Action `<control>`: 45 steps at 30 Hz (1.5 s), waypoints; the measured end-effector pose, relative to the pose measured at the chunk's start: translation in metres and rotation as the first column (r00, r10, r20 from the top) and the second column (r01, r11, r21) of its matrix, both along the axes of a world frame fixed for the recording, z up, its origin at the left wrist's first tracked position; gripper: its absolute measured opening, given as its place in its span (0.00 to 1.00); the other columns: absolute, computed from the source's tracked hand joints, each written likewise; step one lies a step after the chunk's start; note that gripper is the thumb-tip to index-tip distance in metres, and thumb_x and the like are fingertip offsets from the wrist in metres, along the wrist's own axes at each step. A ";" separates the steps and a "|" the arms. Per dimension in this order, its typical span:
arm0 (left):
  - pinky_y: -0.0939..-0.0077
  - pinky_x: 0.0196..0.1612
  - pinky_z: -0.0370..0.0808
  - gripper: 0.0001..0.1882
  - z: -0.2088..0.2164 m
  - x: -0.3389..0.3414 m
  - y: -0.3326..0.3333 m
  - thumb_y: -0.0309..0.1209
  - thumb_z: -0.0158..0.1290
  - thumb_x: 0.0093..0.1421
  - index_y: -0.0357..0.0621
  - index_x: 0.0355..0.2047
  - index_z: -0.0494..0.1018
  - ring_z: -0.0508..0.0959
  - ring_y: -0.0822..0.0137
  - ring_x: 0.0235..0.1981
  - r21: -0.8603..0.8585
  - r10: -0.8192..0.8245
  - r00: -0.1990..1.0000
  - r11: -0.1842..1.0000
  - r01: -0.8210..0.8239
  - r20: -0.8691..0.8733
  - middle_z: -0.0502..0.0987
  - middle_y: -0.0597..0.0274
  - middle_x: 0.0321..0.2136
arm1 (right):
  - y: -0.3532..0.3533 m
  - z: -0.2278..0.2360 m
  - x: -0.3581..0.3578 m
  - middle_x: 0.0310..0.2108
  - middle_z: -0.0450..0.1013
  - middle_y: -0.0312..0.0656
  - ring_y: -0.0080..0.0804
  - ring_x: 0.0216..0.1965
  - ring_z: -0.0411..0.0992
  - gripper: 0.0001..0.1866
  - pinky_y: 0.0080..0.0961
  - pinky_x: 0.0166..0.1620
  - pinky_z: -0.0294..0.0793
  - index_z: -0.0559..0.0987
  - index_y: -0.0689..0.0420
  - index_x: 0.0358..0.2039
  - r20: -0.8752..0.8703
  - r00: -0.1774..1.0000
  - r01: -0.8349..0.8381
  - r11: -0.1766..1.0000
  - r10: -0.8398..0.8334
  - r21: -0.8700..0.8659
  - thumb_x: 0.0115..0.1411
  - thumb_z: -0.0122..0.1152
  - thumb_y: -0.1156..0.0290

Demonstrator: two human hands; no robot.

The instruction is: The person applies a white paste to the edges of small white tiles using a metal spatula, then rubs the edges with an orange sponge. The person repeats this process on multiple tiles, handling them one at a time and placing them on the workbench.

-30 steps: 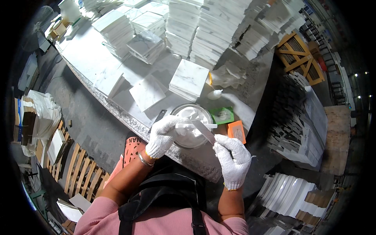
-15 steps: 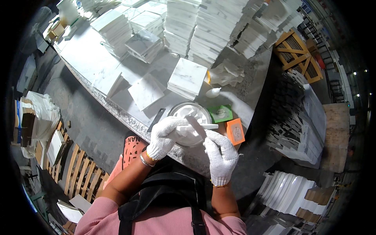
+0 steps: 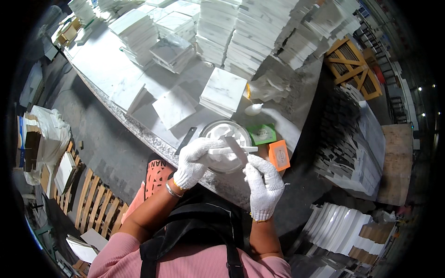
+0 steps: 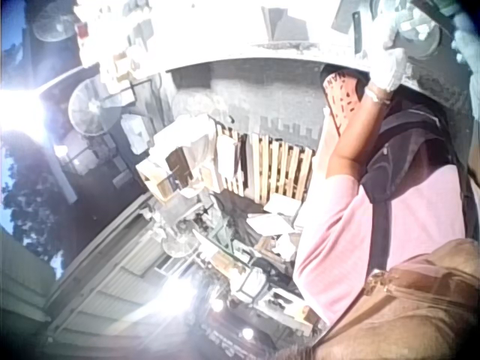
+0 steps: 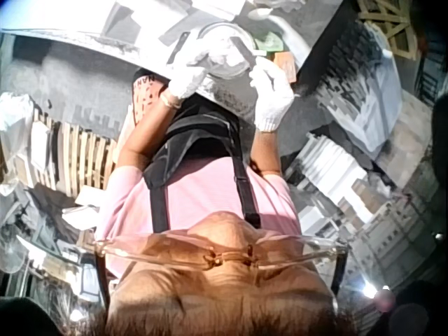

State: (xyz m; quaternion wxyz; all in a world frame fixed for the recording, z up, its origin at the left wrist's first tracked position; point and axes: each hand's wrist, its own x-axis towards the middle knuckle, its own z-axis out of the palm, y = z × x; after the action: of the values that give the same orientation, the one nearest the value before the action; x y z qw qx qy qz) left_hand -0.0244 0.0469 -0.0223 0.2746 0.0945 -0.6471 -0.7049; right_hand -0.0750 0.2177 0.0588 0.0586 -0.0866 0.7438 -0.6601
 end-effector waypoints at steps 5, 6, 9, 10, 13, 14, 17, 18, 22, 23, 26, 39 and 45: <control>0.70 0.49 0.79 0.17 -0.023 0.003 0.001 0.15 0.59 0.54 0.38 0.44 0.82 0.83 0.60 0.43 0.017 -0.014 1.000 1.000 0.014 -0.012 0.83 0.54 0.40 | -0.005 -0.002 0.002 0.36 0.81 0.40 0.20 0.31 0.76 0.11 0.17 0.35 0.76 0.84 0.63 0.46 -0.043 0.994 -0.097 0.992 0.101 0.079 0.63 0.62 0.82; 0.71 0.49 0.78 0.16 -0.012 0.002 0.001 0.16 0.60 0.54 0.38 0.44 0.82 0.83 0.60 0.42 0.064 -0.041 0.999 0.997 0.042 -0.009 0.82 0.55 0.39 | -0.005 -0.002 -0.001 0.36 0.81 0.40 0.19 0.31 0.76 0.11 0.16 0.35 0.76 0.84 0.63 0.46 -0.032 0.997 -0.073 0.993 0.076 0.089 0.63 0.62 0.82; 0.73 0.49 0.78 0.16 0.006 0.004 -0.006 0.19 0.62 0.56 0.37 0.47 0.81 0.82 0.64 0.42 -0.024 -0.086 0.995 0.996 0.087 0.050 0.82 0.58 0.38 | 0.013 0.000 -0.016 0.37 0.80 0.39 0.19 0.31 0.76 0.12 0.15 0.34 0.76 0.83 0.63 0.47 -0.046 0.997 0.065 0.995 -0.062 0.082 0.63 0.62 0.81; 0.74 0.49 0.77 0.16 0.008 0.005 -0.009 0.20 0.63 0.57 0.36 0.47 0.80 0.81 0.66 0.41 -0.090 -0.091 0.993 0.991 0.098 0.079 0.82 0.60 0.38 | 0.024 -0.004 -0.020 0.37 0.80 0.39 0.19 0.31 0.75 0.12 0.15 0.34 0.75 0.83 0.63 0.47 -0.030 0.996 0.087 0.993 -0.085 0.075 0.63 0.62 0.81; 0.77 0.48 0.77 0.18 0.008 0.011 -0.011 0.24 0.63 0.60 0.35 0.51 0.78 0.80 0.72 0.42 0.257 -0.197 0.960 0.956 0.142 0.199 0.82 0.63 0.40 | 0.037 -0.007 -0.028 0.37 0.80 0.38 0.18 0.30 0.73 0.12 0.16 0.37 0.74 0.83 0.64 0.48 -0.085 0.988 0.142 0.982 -0.132 0.125 0.63 0.61 0.81; 0.78 0.49 0.77 0.19 0.011 0.011 -0.013 0.24 0.63 0.60 0.35 0.52 0.78 0.79 0.73 0.43 0.354 -0.234 0.949 0.923 0.150 0.209 0.82 0.63 0.41 | 0.042 -0.008 -0.029 0.37 0.80 0.38 0.18 0.30 0.73 0.13 0.16 0.37 0.74 0.82 0.64 0.48 -0.061 0.988 0.146 0.981 -0.139 0.125 0.63 0.61 0.81; 0.79 0.49 0.76 0.20 0.018 0.014 -0.019 0.28 0.63 0.61 0.35 0.53 0.77 0.78 0.76 0.44 0.529 -0.321 0.913 0.835 0.148 0.252 0.82 0.64 0.44 | 0.055 -0.017 -0.035 0.38 0.81 0.38 0.19 0.32 0.74 0.13 0.17 0.39 0.75 0.83 0.64 0.48 -0.006 0.996 0.094 0.979 -0.094 0.182 0.62 0.62 0.81; 0.79 0.49 0.76 0.20 0.019 0.015 -0.020 0.29 0.63 0.62 0.35 0.53 0.77 0.78 0.76 0.44 0.524 -0.325 0.907 0.839 0.147 0.267 0.82 0.64 0.44 | 0.054 -0.018 -0.036 0.38 0.81 0.39 0.20 0.33 0.75 0.13 0.18 0.40 0.76 0.83 0.64 0.47 -0.012 0.998 0.060 0.969 -0.059 0.239 0.62 0.63 0.81; 0.79 0.49 0.75 0.23 0.024 0.017 -0.022 0.32 0.63 0.61 0.34 0.54 0.76 0.78 0.75 0.44 0.531 -0.333 0.896 0.836 0.137 0.294 0.81 0.63 0.44 | 0.047 -0.034 -0.044 0.39 0.83 0.41 0.25 0.39 0.80 0.13 0.23 0.46 0.78 0.85 0.62 0.45 -0.055 0.993 -0.075 0.902 0.108 0.424 0.59 0.65 0.79; 0.79 0.49 0.74 0.24 0.025 0.017 -0.022 0.33 0.63 0.61 0.34 0.55 0.76 0.78 0.75 0.44 0.538 -0.331 0.896 0.833 0.131 0.294 0.81 0.63 0.45 | 0.042 -0.034 -0.047 0.39 0.83 0.43 0.28 0.39 0.81 0.13 0.24 0.47 0.78 0.85 0.61 0.45 -0.083 0.983 -0.099 0.862 0.161 0.497 0.59 0.65 0.79; 0.79 0.49 0.74 0.24 0.029 0.017 -0.023 0.32 0.62 0.61 0.34 0.55 0.75 0.78 0.74 0.44 0.553 -0.343 0.887 0.824 0.126 0.309 0.81 0.63 0.45 | 0.032 -0.040 -0.054 0.39 0.83 0.45 0.33 0.41 0.82 0.12 0.27 0.47 0.79 0.85 0.59 0.44 -0.119 0.954 -0.161 0.806 0.275 0.570 0.58 0.65 0.78; 0.78 0.50 0.74 0.25 0.027 0.018 -0.026 0.33 0.64 0.60 0.33 0.55 0.75 0.77 0.74 0.44 0.587 -0.378 0.851 0.803 0.105 0.364 0.80 0.62 0.46 | 0.027 -0.032 -0.078 0.40 0.83 0.44 0.34 0.40 0.81 0.14 0.28 0.47 0.78 0.84 0.59 0.46 0.026 0.897 -0.364 0.705 0.442 0.609 0.58 0.67 0.75; 0.79 0.49 0.74 0.25 0.030 0.017 -0.028 0.34 0.65 0.59 0.32 0.53 0.76 0.77 0.74 0.44 0.508 -0.351 0.847 0.854 0.115 0.399 0.81 0.62 0.44 | 0.025 -0.045 -0.084 0.44 0.83 0.44 0.36 0.44 0.81 0.20 0.28 0.48 0.78 0.82 0.56 0.52 0.136 0.857 -0.470 0.648 0.496 0.600 0.58 0.69 0.74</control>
State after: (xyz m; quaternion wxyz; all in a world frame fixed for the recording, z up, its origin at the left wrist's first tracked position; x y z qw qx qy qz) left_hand -0.0077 0.0190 0.0073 -0.0150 0.2467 -0.5127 -0.8222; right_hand -0.1595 0.2430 0.0139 0.2419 -0.2710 0.8673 -0.3402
